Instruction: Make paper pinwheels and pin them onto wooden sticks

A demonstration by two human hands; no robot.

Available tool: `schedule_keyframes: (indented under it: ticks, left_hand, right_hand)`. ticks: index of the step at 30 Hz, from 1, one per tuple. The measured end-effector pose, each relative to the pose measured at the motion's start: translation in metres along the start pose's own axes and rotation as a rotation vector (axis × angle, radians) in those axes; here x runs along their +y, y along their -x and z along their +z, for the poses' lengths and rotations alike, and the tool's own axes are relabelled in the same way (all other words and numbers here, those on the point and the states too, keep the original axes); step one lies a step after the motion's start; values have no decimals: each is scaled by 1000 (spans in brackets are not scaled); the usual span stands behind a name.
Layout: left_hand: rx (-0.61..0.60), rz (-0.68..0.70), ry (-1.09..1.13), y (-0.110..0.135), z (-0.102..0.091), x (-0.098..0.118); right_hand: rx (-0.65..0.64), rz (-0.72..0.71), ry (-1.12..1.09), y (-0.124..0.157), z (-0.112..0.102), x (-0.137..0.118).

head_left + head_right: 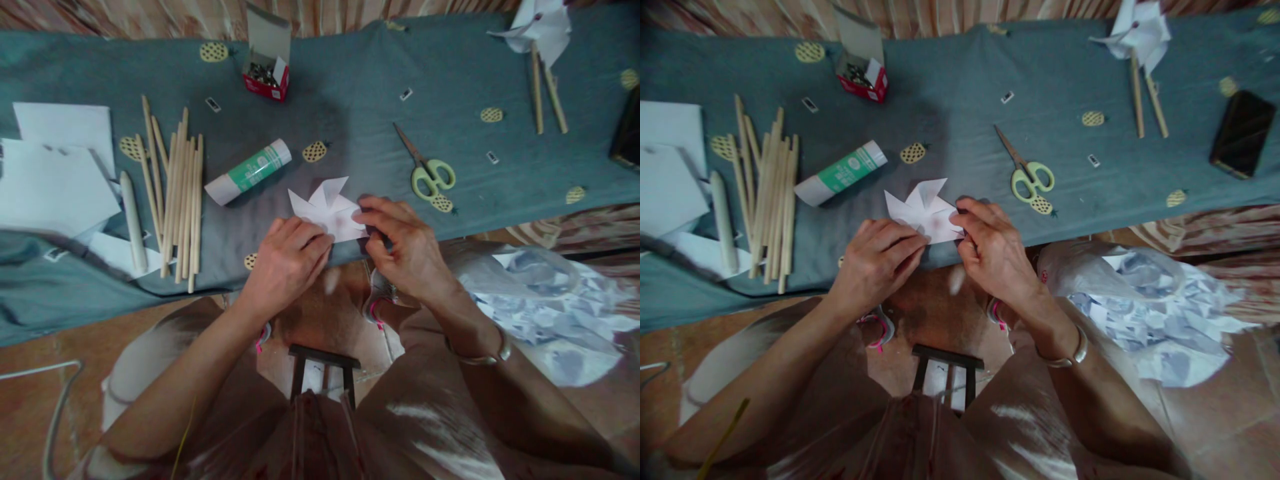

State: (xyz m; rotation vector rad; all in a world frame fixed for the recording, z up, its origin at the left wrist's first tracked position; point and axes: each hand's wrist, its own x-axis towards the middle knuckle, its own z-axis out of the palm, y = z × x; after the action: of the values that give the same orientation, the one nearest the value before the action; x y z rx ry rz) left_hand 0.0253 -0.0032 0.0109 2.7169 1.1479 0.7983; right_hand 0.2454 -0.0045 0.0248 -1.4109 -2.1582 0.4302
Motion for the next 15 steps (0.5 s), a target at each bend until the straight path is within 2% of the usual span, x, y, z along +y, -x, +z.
schedule_keyframes:
  ticks: [5, 10, 15]
  left_hand:
    - [58, 8, 23, 2, -3, -1]
    - [34, 32, 25, 3, -5, 2]
    - [1, 31, 49, 3, -5, 4]
  right_hand:
    - [-53, 61, -119, 0, -8, 1]
    - [-49, 125, -321, -3, -11, 0]
    - [-56, 142, -353, -6, -6, 0]
